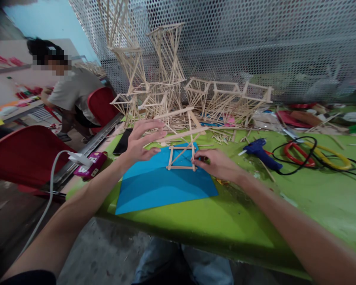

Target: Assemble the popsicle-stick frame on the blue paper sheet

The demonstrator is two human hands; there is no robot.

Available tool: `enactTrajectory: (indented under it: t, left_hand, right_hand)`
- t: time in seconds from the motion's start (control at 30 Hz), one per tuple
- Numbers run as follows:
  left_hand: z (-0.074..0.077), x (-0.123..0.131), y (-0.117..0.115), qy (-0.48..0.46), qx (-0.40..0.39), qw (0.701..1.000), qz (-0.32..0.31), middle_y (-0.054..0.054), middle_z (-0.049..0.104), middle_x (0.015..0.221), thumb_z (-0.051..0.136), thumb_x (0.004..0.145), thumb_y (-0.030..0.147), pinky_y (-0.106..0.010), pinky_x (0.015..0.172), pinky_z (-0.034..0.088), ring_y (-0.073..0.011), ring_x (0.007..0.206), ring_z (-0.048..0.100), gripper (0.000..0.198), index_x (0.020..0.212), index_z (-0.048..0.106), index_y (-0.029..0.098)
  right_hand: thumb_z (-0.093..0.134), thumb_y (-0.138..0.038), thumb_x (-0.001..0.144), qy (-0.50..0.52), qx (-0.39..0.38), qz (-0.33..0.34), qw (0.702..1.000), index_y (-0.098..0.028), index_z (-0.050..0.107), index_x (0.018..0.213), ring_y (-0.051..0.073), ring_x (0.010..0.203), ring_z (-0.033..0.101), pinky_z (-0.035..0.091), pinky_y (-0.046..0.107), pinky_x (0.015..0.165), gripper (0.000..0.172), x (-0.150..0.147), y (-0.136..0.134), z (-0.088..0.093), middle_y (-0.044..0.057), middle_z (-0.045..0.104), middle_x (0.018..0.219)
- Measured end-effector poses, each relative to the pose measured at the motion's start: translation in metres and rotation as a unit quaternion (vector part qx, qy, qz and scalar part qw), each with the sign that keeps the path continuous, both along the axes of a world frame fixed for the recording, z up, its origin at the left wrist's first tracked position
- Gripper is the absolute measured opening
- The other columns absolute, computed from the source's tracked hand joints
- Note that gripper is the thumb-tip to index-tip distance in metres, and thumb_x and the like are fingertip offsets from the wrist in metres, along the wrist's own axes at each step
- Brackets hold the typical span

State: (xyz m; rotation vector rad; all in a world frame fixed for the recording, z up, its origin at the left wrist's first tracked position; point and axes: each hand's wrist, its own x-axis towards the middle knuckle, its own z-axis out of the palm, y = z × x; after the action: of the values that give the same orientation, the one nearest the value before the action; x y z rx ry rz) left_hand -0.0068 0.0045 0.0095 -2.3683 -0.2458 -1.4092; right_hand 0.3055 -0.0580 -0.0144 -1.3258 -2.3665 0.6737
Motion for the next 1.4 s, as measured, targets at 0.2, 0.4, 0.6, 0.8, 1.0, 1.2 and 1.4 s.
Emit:
enactTrajectory:
  t: [0.2, 0.4, 0.6, 0.8, 1.0, 1.2, 1.4]
  left_hand:
    - [-0.0011, 0.0022, 0.0004, -0.012, 0.01, 1.0, -0.003, -0.003, 0.071, 0.136, 0.046, 0.107, 0.059, -0.044, 0.106, 0.055, -0.0227, 0.124, 0.069, 0.045, 0.146, 0.059, 0.04]
    - [-0.0047, 0.0018, 0.0008, -0.016, 0.009, 1.0, 0.009, -0.002, 0.072, 0.133, 0.045, 0.107, 0.061, -0.043, 0.105, 0.055, -0.0224, 0.122, 0.07, 0.043, 0.139, 0.063, 0.039]
    - [-0.0036, 0.0032, -0.0009, -0.032, 0.02, 0.999, -0.017, -0.003, 0.072, 0.131, 0.049, 0.106, 0.057, -0.042, 0.103, 0.056, -0.022, 0.122, 0.069, 0.042, 0.141, 0.063, 0.038]
    - [-0.0021, 0.0035, -0.0005, -0.031, 0.02, 0.999, -0.023, -0.004, 0.073, 0.131, 0.05, 0.106, 0.056, -0.042, 0.102, 0.056, -0.022, 0.121, 0.069, 0.043, 0.141, 0.063, 0.036]
    - [-0.0025, 0.0027, -0.0005, -0.021, 0.006, 1.0, -0.007, -0.003, 0.072, 0.133, 0.048, 0.106, 0.06, -0.043, 0.102, 0.055, -0.0222, 0.121, 0.069, 0.044, 0.143, 0.06, 0.04]
    - [-0.007, 0.0005, 0.0024, -0.015, -0.005, 1.0, 0.004, -0.004, 0.072, 0.134, 0.047, 0.105, 0.063, -0.042, 0.104, 0.053, -0.0223, 0.123, 0.069, 0.047, 0.144, 0.059, 0.04]
    - [-0.006, 0.003, 0.0047, -0.015, 0.024, 1.0, 0.012, -0.006, 0.072, 0.131, 0.045, 0.107, 0.059, -0.042, 0.098, 0.056, -0.0221, 0.119, 0.071, 0.043, 0.142, 0.061, 0.037]
  right_hand:
    - [0.056, -0.054, 0.103, -0.004, -0.01, 0.0, 1.0, -0.029, 0.079, 0.105, 0.026, 0.102, 0.075, 0.055, 0.038, 0.086, 0.034, -0.0012, -0.0007, 0.0029, 0.002, 0.081, 0.118]
    - [0.056, -0.055, 0.102, -0.015, -0.014, -0.011, 1.0, -0.029, 0.079, 0.106, 0.029, 0.108, 0.075, 0.056, 0.04, 0.09, 0.035, -0.0025, -0.002, 0.0049, 0.002, 0.08, 0.124]
    - [0.057, -0.053, 0.101, -0.014, -0.014, -0.019, 1.0, -0.029, 0.08, 0.106, 0.027, 0.11, 0.075, 0.057, 0.038, 0.091, 0.033, -0.0025, -0.0023, 0.0049, 0.002, 0.08, 0.124]
    - [0.057, -0.054, 0.102, -0.003, -0.011, -0.01, 1.0, -0.029, 0.08, 0.106, 0.026, 0.104, 0.076, 0.057, 0.035, 0.084, 0.034, -0.0015, -0.0026, 0.0047, 0.002, 0.081, 0.122]
    - [0.057, -0.054, 0.102, -0.001, -0.002, -0.002, 1.0, -0.029, 0.08, 0.107, 0.027, 0.104, 0.076, 0.058, 0.037, 0.084, 0.035, -0.0002, -0.0011, 0.0028, 0.003, 0.081, 0.121]
    - [0.062, -0.054, 0.099, 0.005, 0.007, -0.016, 1.0, -0.027, 0.077, 0.107, 0.024, 0.093, 0.074, 0.056, 0.036, 0.077, 0.032, 0.0019, -0.0011, 0.0027, 0.006, 0.08, 0.111]
    - [0.062, -0.047, 0.099, 0.132, 0.151, -0.062, 0.978, -0.024, 0.062, 0.086, 0.019, 0.068, 0.061, 0.049, 0.033, 0.063, 0.027, 0.0049, -0.0082, 0.0035, 0.004, 0.068, 0.077]
